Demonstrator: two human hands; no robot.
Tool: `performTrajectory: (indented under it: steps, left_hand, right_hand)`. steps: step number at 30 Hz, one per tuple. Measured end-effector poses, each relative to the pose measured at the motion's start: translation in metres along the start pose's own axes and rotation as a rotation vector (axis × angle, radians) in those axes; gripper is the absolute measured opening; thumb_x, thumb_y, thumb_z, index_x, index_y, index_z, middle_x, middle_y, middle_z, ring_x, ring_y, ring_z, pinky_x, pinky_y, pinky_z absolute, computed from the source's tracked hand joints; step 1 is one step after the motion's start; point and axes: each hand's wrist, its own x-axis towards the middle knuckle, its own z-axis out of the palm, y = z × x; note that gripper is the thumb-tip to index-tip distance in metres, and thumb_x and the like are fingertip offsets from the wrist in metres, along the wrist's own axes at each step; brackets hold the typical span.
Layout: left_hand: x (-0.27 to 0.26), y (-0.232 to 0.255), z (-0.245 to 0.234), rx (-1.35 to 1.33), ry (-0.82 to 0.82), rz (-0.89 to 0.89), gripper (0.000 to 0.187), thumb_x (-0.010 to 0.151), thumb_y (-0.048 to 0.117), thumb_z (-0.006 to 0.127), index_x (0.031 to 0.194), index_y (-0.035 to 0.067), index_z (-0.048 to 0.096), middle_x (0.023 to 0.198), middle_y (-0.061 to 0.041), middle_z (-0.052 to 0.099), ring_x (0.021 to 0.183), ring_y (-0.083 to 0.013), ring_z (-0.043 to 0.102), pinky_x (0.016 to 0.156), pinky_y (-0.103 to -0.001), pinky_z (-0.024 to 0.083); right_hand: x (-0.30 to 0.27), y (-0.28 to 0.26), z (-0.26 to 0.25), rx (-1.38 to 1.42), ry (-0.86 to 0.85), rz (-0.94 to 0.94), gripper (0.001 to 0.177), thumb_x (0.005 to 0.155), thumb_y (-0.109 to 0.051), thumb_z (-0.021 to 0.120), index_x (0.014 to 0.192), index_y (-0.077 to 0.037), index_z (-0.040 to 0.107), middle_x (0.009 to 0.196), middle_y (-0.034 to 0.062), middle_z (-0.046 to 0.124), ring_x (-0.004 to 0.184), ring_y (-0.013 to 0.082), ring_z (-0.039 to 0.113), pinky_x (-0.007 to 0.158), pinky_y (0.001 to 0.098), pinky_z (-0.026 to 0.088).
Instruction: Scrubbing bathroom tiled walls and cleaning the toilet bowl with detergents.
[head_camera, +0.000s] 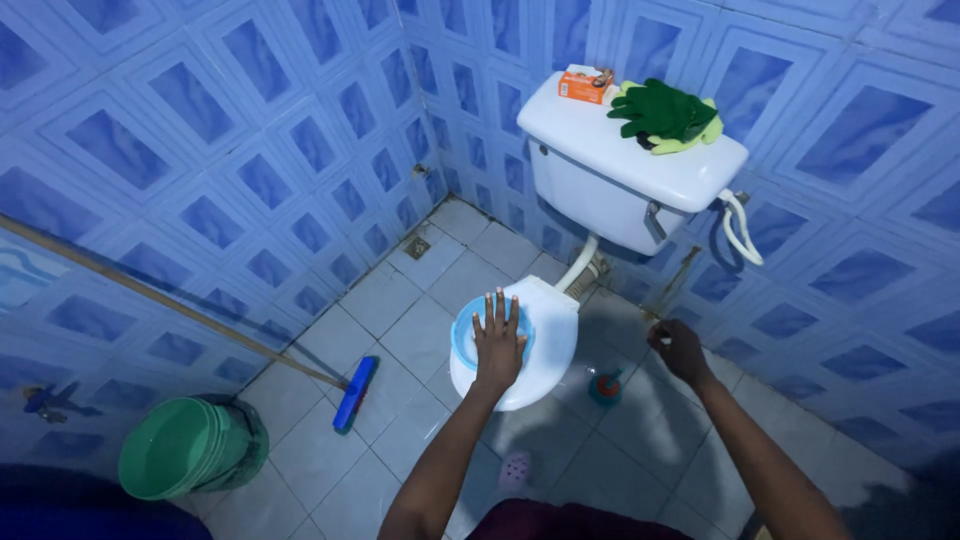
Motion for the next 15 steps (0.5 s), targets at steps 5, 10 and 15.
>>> performTrajectory:
  steps: [5, 10, 15]
  left_hand:
    - [0.028, 0.016, -0.015, -0.037, 0.011, 0.055, 0.085, 0.095, 0.025, 0.068, 0.164, 0.01, 0.02, 0.172, -0.02, 0.005, 0.158, -0.0426, 0.001, 0.121, -0.068, 0.007]
    - [0.071, 0.012, -0.033, -0.046, 0.035, 0.148, 0.082, 0.096, 0.026, 0.067, 0.163, 0.01, 0.022, 0.172, -0.02, 0.004, 0.158, -0.0433, 0.001, 0.121, -0.069, 0.008]
    - [0.128, -0.001, -0.04, -0.071, 0.026, 0.228, 0.083, 0.096, 0.027, 0.068, 0.163, 0.011, 0.022, 0.171, -0.02, 0.004, 0.158, -0.0441, 0.0, 0.12, -0.07, 0.008]
  right_hand:
    - [0.032, 0.003, -0.041, -0.002, 0.04, 0.115, 0.014, 0.088, -0.014, 0.078, 0.097, -0.006, 0.072, 0.097, 0.014, 0.069, 0.085, 0.0286, 0.071, 0.076, 0.0402, 0.058]
    - [0.069, 0.013, -0.054, -0.019, 0.193, -0.034, 0.016, 0.082, -0.009, 0.078, 0.096, -0.008, 0.071, 0.094, 0.0122, 0.069, 0.086, 0.0286, 0.07, 0.078, 0.0403, 0.057]
    - [0.116, -0.027, -0.091, -0.087, 0.233, -0.016, 0.022, 0.08, -0.004, 0.08, 0.1, -0.008, 0.073, 0.103, 0.014, 0.069, 0.094, 0.0306, 0.068, 0.082, 0.0418, 0.056]
